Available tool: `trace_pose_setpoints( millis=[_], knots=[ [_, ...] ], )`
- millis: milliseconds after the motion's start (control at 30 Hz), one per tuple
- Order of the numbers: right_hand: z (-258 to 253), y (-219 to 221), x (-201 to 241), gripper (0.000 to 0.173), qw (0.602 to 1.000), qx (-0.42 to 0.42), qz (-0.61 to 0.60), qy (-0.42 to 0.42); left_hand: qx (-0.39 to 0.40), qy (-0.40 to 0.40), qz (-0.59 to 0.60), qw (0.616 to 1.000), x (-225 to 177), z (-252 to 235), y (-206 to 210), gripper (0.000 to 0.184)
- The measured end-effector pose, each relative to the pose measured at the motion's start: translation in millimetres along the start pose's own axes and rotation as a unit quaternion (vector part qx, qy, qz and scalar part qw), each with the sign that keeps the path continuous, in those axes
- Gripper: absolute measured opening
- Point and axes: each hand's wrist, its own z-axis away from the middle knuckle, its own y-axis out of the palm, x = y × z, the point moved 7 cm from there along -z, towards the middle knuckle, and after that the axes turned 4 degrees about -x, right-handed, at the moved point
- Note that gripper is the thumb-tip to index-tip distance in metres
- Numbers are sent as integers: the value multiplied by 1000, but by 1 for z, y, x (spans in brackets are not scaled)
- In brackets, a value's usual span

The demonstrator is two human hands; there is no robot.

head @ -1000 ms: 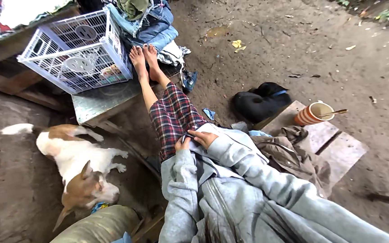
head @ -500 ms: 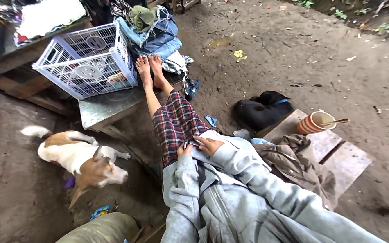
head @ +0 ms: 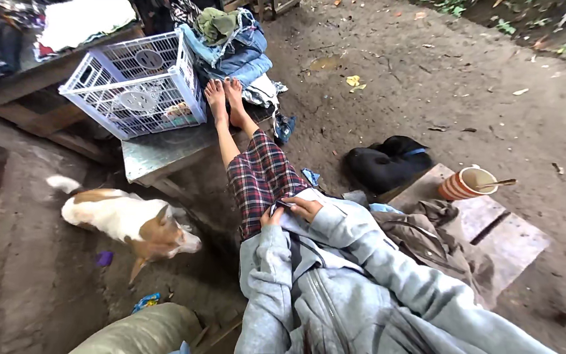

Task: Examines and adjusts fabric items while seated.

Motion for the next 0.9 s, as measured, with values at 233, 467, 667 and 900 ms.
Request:
trace_pose_setpoints(
  millis=[233, 467, 667, 900],
  knots=[
    [13, -2, 1, 54, 985, 4, 166, 46, 4, -12, 12, 1000, -1, 1, 2, 28],
    [9, -4, 5, 48, 988, -1, 152, 32, -5, 2, -2, 1000, -3, 2, 1, 25],
    [3, -6, 0, 42, 1000, -24, -2, -13, -21, -19, -45, 999, -6, 5, 1, 29],
    [10, -2, 1, 48, 992, 0, 124, 39, -12, -18, -45, 999, -8, 6, 2, 27]
  ],
)
